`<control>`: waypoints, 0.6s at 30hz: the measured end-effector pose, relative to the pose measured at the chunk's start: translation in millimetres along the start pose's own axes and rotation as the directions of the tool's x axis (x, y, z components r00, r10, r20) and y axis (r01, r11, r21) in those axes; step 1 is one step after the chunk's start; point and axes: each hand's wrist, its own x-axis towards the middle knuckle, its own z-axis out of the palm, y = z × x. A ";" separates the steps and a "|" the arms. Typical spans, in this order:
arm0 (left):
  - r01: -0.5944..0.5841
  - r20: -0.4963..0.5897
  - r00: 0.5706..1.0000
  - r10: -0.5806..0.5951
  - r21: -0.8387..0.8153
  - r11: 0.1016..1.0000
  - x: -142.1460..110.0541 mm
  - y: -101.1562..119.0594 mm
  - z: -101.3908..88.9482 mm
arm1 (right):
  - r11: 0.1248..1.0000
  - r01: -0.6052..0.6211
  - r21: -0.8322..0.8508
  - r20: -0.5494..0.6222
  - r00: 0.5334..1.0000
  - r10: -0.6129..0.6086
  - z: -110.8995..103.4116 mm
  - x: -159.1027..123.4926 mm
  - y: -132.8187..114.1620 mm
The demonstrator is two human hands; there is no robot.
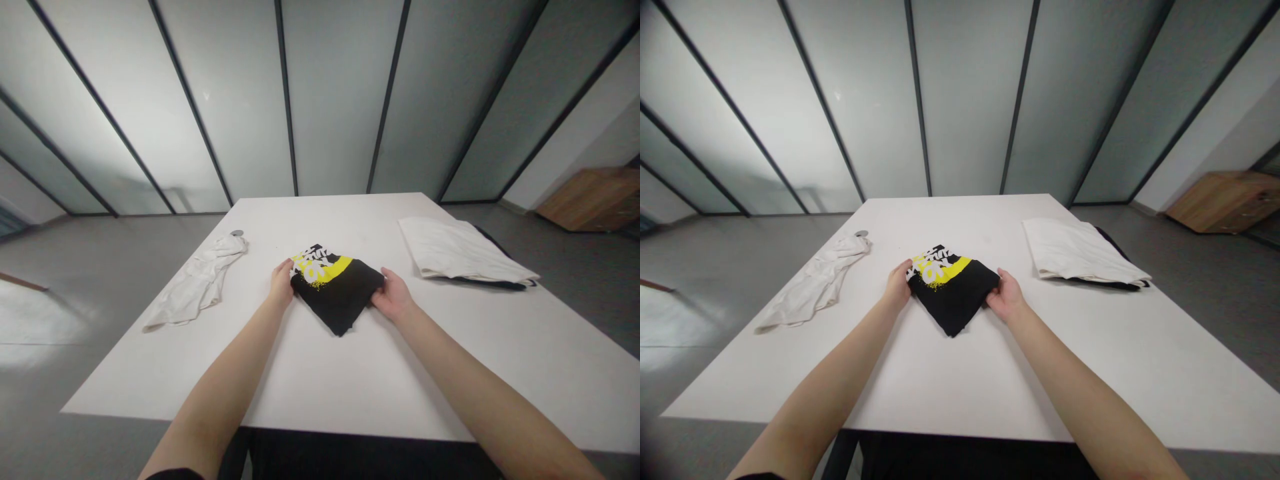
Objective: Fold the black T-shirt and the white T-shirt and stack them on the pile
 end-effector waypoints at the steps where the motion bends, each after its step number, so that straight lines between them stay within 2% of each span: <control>1: -0.053 -0.071 0.996 0.060 0.105 0.993 -1.4 1.0 -1.1 | 0.999 0.005 0.033 0.028 1.000 -0.006 -1.1 -0.2 -2.3; 2: -0.118 -0.125 0.981 0.152 0.241 0.963 -4.3 2.7 -2.0 | 0.999 -0.011 0.042 0.065 0.998 0.008 -1.7 -1.4 -3.2; 3: -0.191 -0.134 0.956 0.261 0.391 0.900 -8.6 5.1 -2.5 | 0.999 -0.038 0.025 0.097 0.995 0.036 -1.6 -3.2 -2.3; 4: -0.270 -0.085 0.927 0.365 0.524 0.808 -14.0 7.9 -2.7 | 0.998 -0.066 -0.017 0.116 0.991 0.067 -0.9 -5.2 0.5; 5: -0.349 0.006 0.898 0.440 0.617 0.705 -20.1 10.7 -2.4 | 0.994 -0.081 -0.080 0.122 0.988 0.090 0.4 -7.0 4.9; 7: -0.502 0.240 0.848 0.473 0.651 0.570 -33.3 15.3 -0.2 | 0.973 -0.052 -0.225 0.109 0.991 0.078 3.9 -8.5 16.1; 8: -0.568 0.363 0.820 0.442 0.610 0.553 -39.8 16.7 1.6 | 0.961 -0.011 -0.277 0.092 0.995 0.038 5.7 -7.8 21.4; 10: -0.647 0.560 0.748 0.355 0.500 0.575 -51.7 17.2 6.0 | 0.952 0.077 -0.297 0.035 0.997 -0.070 9.0 -4.4 27.2; 12: -0.662 0.657 0.698 0.286 0.438 0.609 -61.4 15.8 10.9 | 0.969 0.118 -0.218 -0.038 0.991 -0.129 11.0 -1.0 25.0; 13: -0.652 0.669 0.694 0.264 0.430 0.624 -65.3 15.0 13.2 | 0.980 0.103 -0.171 -0.046 0.993 -0.113 11.4 -0.6 21.3; 15: -0.624 0.656 0.714 0.244 0.439 0.646 -70.7 14.3 17.2 | 0.992 0.004 -0.123 0.012 1.000 -0.003 11.6 -3.7 12.5; 18: -0.628 0.648 0.727 0.228 0.492 0.603 -72.5 15.6 20.4 | 0.967 -0.149 -0.208 0.124 0.976 0.177 12.4 -15.8 5.3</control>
